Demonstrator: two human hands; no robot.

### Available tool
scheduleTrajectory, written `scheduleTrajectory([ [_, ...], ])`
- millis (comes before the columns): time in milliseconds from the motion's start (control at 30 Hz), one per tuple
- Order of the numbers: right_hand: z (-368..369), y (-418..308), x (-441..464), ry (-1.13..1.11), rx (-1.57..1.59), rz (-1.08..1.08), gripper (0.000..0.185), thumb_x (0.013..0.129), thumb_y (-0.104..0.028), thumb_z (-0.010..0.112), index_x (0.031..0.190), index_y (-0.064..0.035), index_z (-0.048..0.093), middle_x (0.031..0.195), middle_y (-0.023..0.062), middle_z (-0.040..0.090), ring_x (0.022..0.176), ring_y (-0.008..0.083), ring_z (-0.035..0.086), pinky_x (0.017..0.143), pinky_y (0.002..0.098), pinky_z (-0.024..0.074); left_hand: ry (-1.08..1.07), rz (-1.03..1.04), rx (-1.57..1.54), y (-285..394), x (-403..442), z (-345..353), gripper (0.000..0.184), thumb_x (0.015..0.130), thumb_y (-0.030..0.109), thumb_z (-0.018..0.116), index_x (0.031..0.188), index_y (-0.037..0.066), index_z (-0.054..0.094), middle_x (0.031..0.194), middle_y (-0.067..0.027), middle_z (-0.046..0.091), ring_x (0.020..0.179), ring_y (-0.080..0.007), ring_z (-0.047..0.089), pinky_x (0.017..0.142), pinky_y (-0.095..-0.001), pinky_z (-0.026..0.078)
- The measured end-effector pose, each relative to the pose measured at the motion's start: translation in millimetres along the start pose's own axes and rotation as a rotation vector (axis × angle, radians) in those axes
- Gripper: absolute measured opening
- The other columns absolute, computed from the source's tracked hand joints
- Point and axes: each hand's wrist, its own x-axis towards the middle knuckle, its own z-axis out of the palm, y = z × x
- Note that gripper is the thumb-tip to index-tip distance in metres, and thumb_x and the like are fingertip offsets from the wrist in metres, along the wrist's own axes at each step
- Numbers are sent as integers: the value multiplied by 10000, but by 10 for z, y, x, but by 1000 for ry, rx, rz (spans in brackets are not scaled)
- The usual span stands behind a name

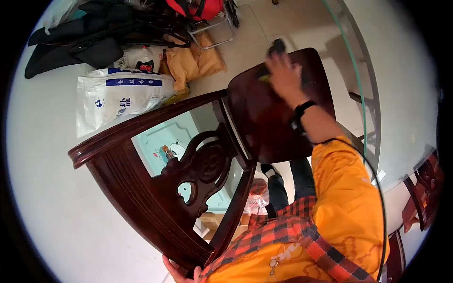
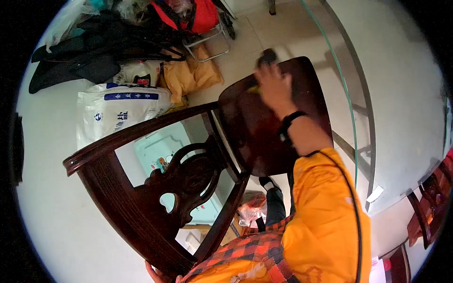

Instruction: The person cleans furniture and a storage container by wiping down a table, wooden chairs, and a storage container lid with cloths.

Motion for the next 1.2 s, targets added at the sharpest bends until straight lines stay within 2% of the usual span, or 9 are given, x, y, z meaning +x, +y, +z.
scheduleTrajectory([
  [200,24,392,-1304,-109,66,390,699,916,-288,547,1518,-248,194,1555,105,213,1392,407,248,1035,632,270,-88,111,-137,-109,99,-52,1099,747,160,805,1530,83,38,1432,-230,364,1272,-317,440,1034,-390,382],
  [367,117,-119,-2525,-337,206,7,767,813,-214,638,1494,-205,285,1537,133,235,1417,428,145,1054,675,189,-80,82,-214,-214,156,-82,1136,712,193,839,1527,79,56,1439,-234,343,1301,-325,399,1051,-410,355],
  [500,-77,-81,-1716,-305,211,-200,743,830,-193,626,1493,-195,290,1532,123,259,1415,422,166,1075,659,184,4,98,-293,-826,143,-265,1228,621,191,897,1528,73,78,1417,-237,371,1272,-321,417,1036,-411,364],
  [600,-63,92,-772,-91,89,89,688,899,-223,548,1509,-172,234,1536,112,257,1415,403,176,1093,640,197,47,92,-292,-1045,43,-387,1266,586,190,916,1528,71,80,1407,-236,385,1250,-316,438,1027,-410,375],
  [667,-81,370,-380,-84,63,327,653,942,-302,494,1516,-165,213,1540,124,253,1415,380,207,1086,607,255,215,-52,-345,-466,6,-102,1265,586,170,917,1532,90,81,1399,-245,397,1250,-319,447,1032,-419,376],
  [800,195,736,-790,-22,291,657,670,944,-356,481,1521,-167,198,1544,155,233,1414,375,218,1085,590,250,94,-71,-355,-489,85,-217,1191,645,59,870,1538,140,87,1402,-239,408,1273,-322,438,1038,-426,376],
  [933,222,386,-1693,-142,56,562,750,916,-369,538,1533,-170,160,1555,157,204,1403,422,204,1108,577,193,96,-133,-329,-312,41,-106,1154,671,-25,829,1539,160,91,1414,-222,406,1277,-317,439,1034,-420,383],
  [1067,335,422,-1013,6,128,651,752,899,-359,571,1523,-179,192,1538,169,249,1391,439,234,1108,582,204,125,-88,-364,-262,23,-38,1128,679,-12,829,1536,154,115,1409,-222,412,1270,-314,448,1034,-417,384],
  [1200,259,190,335,67,111,539,641,935,-410,452,1499,-158,281,1537,118,285,1389,425,242,1124,581,182,241,-190,-269,-63,-75,90,1086,686,20,835,1529,148,162,1385,-226,433,1259,-306,458,1024,-409,393],
])
